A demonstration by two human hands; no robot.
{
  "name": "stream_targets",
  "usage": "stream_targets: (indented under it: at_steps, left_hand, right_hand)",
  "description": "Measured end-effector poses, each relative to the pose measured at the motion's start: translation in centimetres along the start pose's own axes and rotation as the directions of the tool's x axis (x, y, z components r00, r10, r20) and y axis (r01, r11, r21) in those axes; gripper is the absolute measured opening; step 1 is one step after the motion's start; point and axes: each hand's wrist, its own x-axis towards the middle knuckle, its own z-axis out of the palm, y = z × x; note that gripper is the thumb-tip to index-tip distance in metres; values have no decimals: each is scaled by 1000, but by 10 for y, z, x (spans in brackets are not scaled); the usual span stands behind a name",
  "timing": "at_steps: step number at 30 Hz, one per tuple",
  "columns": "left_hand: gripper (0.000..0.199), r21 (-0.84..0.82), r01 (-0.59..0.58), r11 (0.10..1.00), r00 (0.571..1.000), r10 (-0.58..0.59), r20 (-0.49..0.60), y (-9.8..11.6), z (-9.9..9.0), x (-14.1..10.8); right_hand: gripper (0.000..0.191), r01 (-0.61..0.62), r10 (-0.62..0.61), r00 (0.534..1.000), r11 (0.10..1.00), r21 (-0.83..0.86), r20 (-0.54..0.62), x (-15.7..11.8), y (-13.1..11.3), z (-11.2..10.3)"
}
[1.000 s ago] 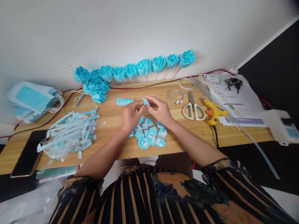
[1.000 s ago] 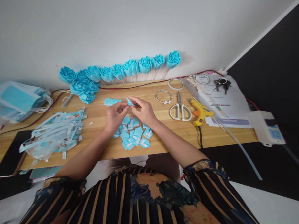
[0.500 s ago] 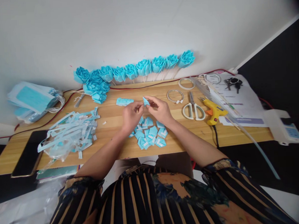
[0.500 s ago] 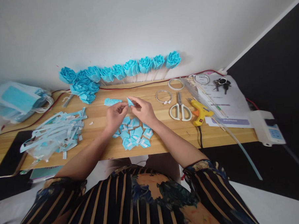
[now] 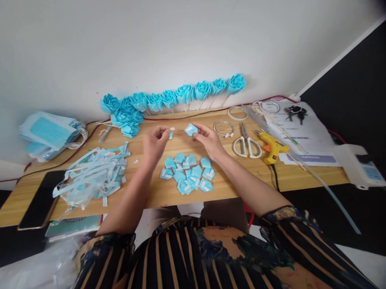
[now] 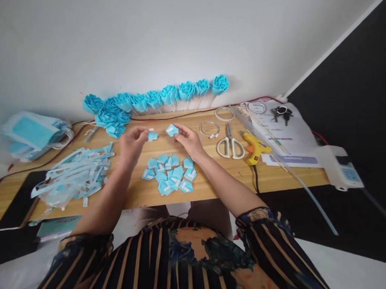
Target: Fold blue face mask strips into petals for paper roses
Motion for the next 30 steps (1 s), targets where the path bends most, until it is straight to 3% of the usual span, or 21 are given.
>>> stream_targets:
  at_steps: [3,5,10,13,18,21,24,26,30]
  left_hand:
    - [19,147,-68,987,993,81,-85,12,-48,9]
    - [19,280,-53,959,984,98,-150,12,-84,11]
    - [22,586,112,803,993,-69,-95,-17,-157,4]
    - [31,647,215,731,974,-206,-92,-38,-180,0]
    - [17,660,174,730,979,-199,-39,-65,-201,-4]
    - [17,697,105,710,988,-154,7,-69,-206,-3]
    - [22,696,64,716,998,-51,-39,-56,-192,1]
    - [26,607,36,794,999,-27,-25,-42,-166,3]
    - [34,275,-33,961,980,-22,197,-20,-93,3]
  right_hand:
    - [49,-30,30,1000,999,44,7,0,1,0]
    - [48,-29,28,1000,997,69,14,0,1,1]
    - [44,-42,40,999,986,162,20,-1,2,4]
    - [43,-51,46,998,983,178,30,-2,3,5]
    - [36,-65,58,997,983,169,43,-2,3,4]
    - [35,-79,72,996,981,175,47,-2,4,4]
    - [38,-95,85,994,982,162,69,-2,5,5]
    - [41,-114,100,990,982,151,99,-4,5,5]
    - [44,-135,111,980,980,144,165,-6,1,5]
